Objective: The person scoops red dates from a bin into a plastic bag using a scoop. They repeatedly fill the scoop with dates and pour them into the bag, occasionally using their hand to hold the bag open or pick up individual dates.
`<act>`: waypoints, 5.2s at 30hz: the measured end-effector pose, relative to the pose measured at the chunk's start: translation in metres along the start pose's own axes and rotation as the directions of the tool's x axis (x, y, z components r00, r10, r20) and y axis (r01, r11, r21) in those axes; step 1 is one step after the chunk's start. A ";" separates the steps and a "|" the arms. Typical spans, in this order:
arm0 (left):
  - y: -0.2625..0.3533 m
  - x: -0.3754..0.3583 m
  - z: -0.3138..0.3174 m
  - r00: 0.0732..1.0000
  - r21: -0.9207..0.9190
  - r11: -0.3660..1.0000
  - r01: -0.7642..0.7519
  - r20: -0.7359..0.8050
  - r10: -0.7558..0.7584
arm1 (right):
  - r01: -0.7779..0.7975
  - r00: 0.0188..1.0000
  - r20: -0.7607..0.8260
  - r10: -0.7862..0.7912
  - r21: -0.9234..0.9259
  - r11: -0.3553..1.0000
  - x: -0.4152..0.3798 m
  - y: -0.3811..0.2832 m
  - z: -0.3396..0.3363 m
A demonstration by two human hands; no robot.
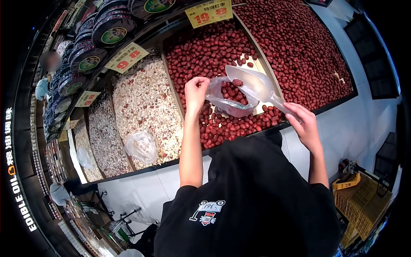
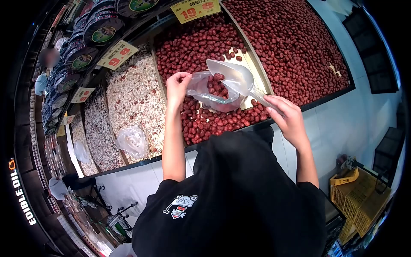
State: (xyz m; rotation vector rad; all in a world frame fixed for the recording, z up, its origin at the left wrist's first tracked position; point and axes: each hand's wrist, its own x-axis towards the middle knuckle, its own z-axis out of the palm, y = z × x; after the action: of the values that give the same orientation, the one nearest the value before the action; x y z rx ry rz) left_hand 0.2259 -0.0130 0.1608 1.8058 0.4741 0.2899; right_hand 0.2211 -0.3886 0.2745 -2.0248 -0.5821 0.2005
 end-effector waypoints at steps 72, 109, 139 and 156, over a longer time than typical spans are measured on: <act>-0.015 -0.093 0.018 0.960 0.413 0.910 -0.023 -0.244 0.135 | -0.207 0.926 -0.320 0.201 0.015 0.978 0.071 0.107 0.114; 0.034 -0.130 0.119 0.870 0.758 0.431 -0.490 0.394 0.297 | 0.271 0.962 0.160 -0.223 -0.684 0.677 0.110 0.083 -0.004; 0.055 -0.100 0.162 0.956 0.905 0.407 -0.122 -0.003 0.294 | -0.211 0.960 0.105 0.259 -0.338 0.917 0.095 0.135 -0.022; 0.033 -0.184 0.134 0.763 0.493 0.860 -0.132 -0.504 0.405 | -0.377 0.924 0.173 0.341 0.252 0.891 0.126 0.226 0.056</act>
State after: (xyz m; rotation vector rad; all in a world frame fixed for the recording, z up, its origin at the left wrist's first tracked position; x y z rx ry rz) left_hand 0.1260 -0.2200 0.1628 2.2138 0.7534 1.0600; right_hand 0.3822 -0.3760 0.0646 -1.8331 -0.2289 0.6040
